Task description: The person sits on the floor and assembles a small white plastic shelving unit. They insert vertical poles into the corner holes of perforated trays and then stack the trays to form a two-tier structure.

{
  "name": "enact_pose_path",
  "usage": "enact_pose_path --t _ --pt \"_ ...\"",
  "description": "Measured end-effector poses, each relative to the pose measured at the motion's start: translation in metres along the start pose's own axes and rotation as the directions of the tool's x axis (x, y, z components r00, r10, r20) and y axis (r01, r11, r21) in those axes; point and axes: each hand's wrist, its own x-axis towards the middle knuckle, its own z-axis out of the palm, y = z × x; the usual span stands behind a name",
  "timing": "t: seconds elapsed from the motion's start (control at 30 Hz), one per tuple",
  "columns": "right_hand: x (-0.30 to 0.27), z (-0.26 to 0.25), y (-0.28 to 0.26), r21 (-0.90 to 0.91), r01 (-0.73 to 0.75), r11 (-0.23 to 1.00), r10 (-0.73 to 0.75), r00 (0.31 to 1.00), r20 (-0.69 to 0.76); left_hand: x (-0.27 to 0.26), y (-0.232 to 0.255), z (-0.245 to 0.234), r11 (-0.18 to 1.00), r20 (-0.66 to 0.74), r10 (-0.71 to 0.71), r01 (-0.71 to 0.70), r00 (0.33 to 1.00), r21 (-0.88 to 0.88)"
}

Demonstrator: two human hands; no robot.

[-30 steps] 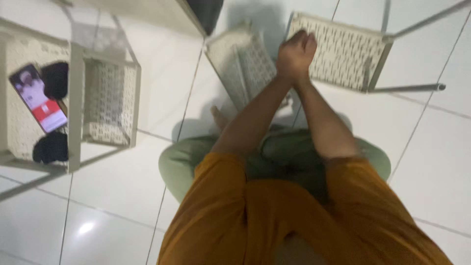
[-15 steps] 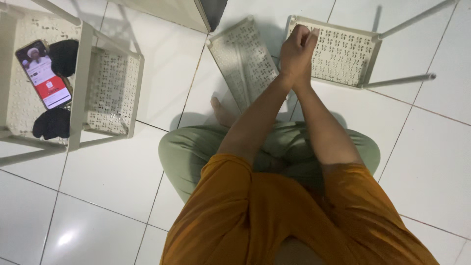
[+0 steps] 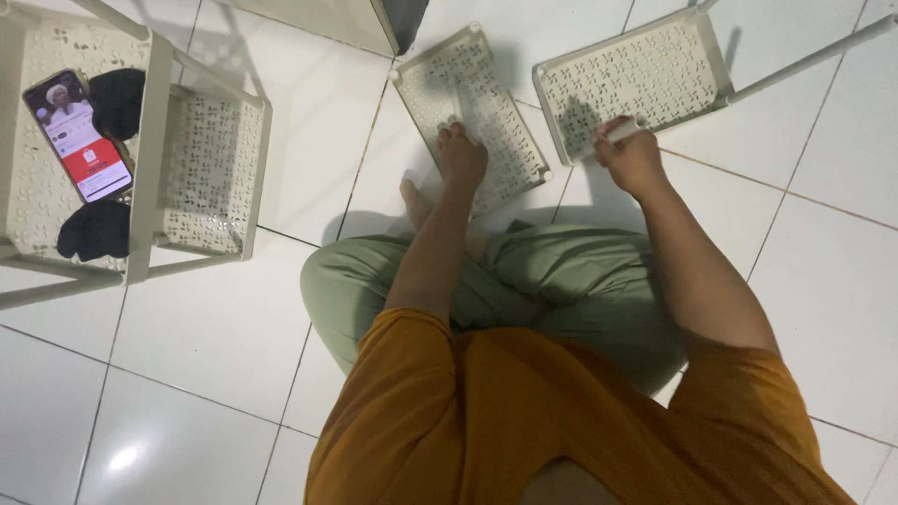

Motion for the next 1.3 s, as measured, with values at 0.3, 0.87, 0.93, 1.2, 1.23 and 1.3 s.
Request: enact_pose_path --t 0.3,0.87,0.93,1.2,1.23,1.3 --pt "-0.046 -0.032 -0.002 0.075 -0.144 0.987 0.14 0.989 0.055 0.005 -0.007 0.015 0.969 0.25 -0.198 0.152 0.948 0.193" --pt "-0.096 -0.051 -0.02 -0.05 -0.093 0.994 0.096 0.993 0.065 0.005 0.017 -0.009 0.879 0.405 -0.046 0.229 0.913 -0.417" --pt "-0.105 -0.06 -0.038 -0.129 0.005 0.992 -0.009 0.999 -0.031 0.003 0.033 -0.02 0.864 0.289 0.039 0.113 0.957 -0.491" --pt "-0.11 -0.045 -0.146 -0.309 0.489 0.815 -0.577 0.729 -0.368 -0.001 0.092 -0.067 0.817 -0.025 0.405 -0.374 0.914 -0.439" --pt "-0.099 -0.035 -0.156 -0.184 0.518 0.835 -0.549 0.77 -0.324 -0.003 0.098 -0.069 0.806 -0.013 0.427 -0.388 0.904 -0.447" --pt "-0.071 -0.019 -0.172 0.079 0.431 0.899 -0.408 0.889 -0.209 -0.007 0.109 -0.07 0.786 0.007 0.468 -0.412 0.884 -0.461"
